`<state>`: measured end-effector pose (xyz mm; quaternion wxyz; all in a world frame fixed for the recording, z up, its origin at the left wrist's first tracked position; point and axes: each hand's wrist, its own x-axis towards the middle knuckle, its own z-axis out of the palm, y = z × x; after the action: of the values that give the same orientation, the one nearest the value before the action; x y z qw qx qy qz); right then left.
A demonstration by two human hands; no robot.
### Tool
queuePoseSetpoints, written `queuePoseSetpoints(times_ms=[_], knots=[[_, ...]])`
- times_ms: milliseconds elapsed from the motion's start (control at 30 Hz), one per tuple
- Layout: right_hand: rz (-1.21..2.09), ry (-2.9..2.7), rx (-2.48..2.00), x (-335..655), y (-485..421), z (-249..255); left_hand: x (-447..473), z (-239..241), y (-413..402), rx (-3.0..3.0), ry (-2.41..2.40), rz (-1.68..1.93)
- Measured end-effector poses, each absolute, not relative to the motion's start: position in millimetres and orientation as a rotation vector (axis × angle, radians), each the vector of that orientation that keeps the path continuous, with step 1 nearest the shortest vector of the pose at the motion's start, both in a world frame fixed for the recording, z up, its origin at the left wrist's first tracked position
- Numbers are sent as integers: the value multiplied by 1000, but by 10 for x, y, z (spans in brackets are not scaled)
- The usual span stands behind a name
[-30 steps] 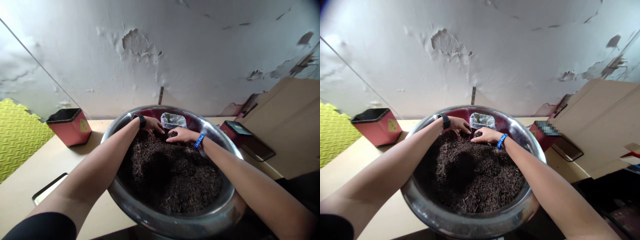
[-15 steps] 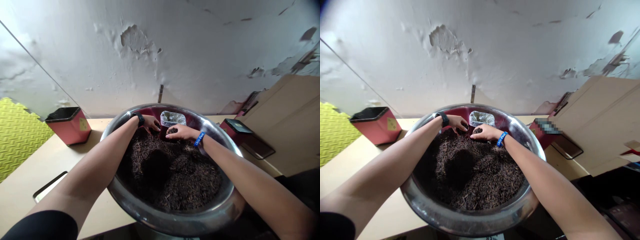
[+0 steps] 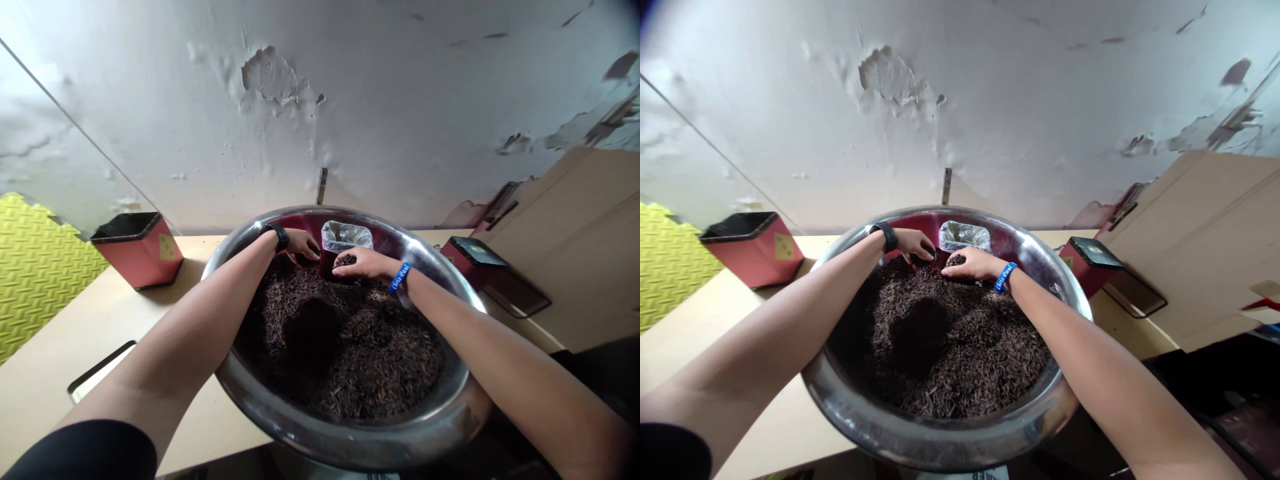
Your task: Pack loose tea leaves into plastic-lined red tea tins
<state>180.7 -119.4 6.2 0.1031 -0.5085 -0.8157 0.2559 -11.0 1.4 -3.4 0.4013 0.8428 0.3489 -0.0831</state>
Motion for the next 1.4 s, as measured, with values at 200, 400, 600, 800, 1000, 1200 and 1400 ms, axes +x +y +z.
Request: queuePoseSetpoints(times_ms=[200,400,600,800,1000,1200,1400], knots=[[737,-2407,-1457,1795,-1204,65,-138,-35,78,2272,891,-215],[724,-2406,-1439,1790,-1208,74,-183,-78,117,2256,866,-141],[632,-2373,-1406,1757,-1223,152,-241,-249,170,2137,1090,-139],[577,-2399,-1421,1681,-1171,279,-256,-303,192,2169,1155,-169],[486,-2434,-1406,1696,-986,515,-252,-292,195,2231,1125,-147],[341,-2161,-1565,1874,-567,489,-235,-228,169,2253,1085,-105],[83,-1967,-1713,2056,-445,213,-161,-186,189,2333,1006,-6]])
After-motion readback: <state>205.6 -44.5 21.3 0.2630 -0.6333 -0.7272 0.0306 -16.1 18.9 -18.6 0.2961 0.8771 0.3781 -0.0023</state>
